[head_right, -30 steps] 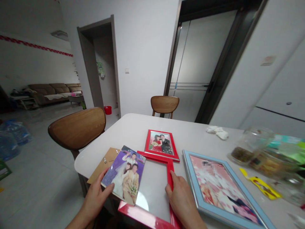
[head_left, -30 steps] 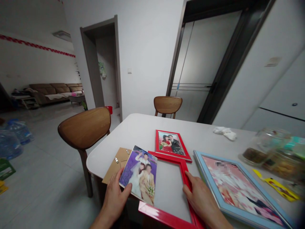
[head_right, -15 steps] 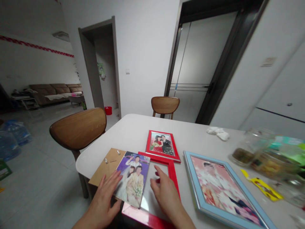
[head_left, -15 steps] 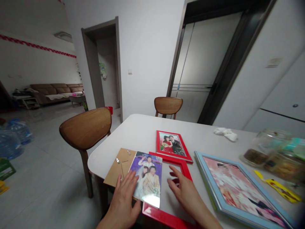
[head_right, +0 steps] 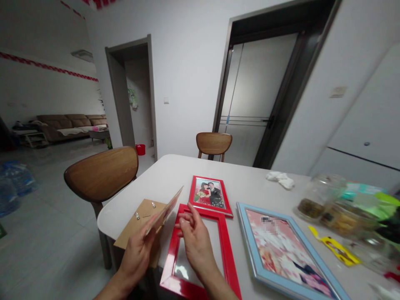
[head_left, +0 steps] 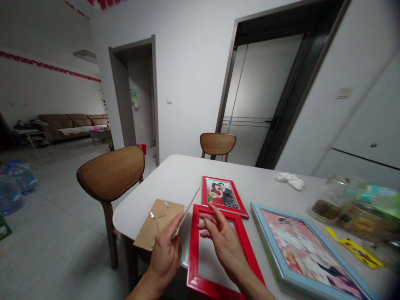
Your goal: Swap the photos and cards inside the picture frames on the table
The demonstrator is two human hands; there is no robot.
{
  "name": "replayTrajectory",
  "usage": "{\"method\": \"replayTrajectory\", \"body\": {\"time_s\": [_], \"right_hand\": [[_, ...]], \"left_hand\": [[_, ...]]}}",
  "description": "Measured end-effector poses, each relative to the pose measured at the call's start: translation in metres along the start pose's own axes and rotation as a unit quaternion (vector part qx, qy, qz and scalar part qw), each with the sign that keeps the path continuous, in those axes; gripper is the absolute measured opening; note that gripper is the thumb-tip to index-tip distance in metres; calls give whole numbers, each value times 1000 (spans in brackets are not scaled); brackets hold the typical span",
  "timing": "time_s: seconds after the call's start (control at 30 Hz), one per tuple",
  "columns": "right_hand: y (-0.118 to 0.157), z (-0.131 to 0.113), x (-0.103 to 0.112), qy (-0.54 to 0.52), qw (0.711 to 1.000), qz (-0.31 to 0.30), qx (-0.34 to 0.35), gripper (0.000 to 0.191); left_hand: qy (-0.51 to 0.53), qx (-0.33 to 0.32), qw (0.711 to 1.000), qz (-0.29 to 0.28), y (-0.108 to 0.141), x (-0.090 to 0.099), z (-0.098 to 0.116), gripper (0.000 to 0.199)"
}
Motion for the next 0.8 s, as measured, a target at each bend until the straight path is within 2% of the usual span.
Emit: {"method": "replayTrajectory", "body": {"time_s": [0.07,0.13,0.2,0.3,0.37,0.43,0.53,0.67,0.73,0.8], "right_hand": [[1,10,7,-10,998,22,-64,57],[2,21,15,-65,991,25,-111,48],[1,24,25,-134,986,32,-99,42],[-2,18,48,-161,982,70,-67,45],[-5,13,67,-126,984,83,-90,53],[-8,9,84,-76,986,86,-118,59],[-12,10,100,6,989,88,-123,62],[-17,19,99,66,991,54,-108,61],[-19,23,94,81,991,32,-97,60],[-21,26,90,111,990,37,-77,58]], "left_hand": [[153,98,982,58,1,-10,9,34],[285,164,941,80,6,-26,14,39],[357,187,913,69,13,-40,16,43],[367,178,912,43,17,-48,13,50],[316,159,934,40,16,-43,9,55],[219,139,966,21,16,-37,4,53],[35,113,991,-71,22,-33,-2,49],[-132,17,968,-214,35,-40,-12,57],[-169,-43,951,-254,40,-43,-19,61],[-193,-90,939,-271,43,-43,-26,65]]}}
Point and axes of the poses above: each hand's wrist, its own y-axis away from the middle knuckle, its own x-axis out of the back of the hand, z = x × y, the point moved 1 cm from there along -y, towards the middle knuckle, and after that the axes turned 1 degree about y, right-handed, at the moved point
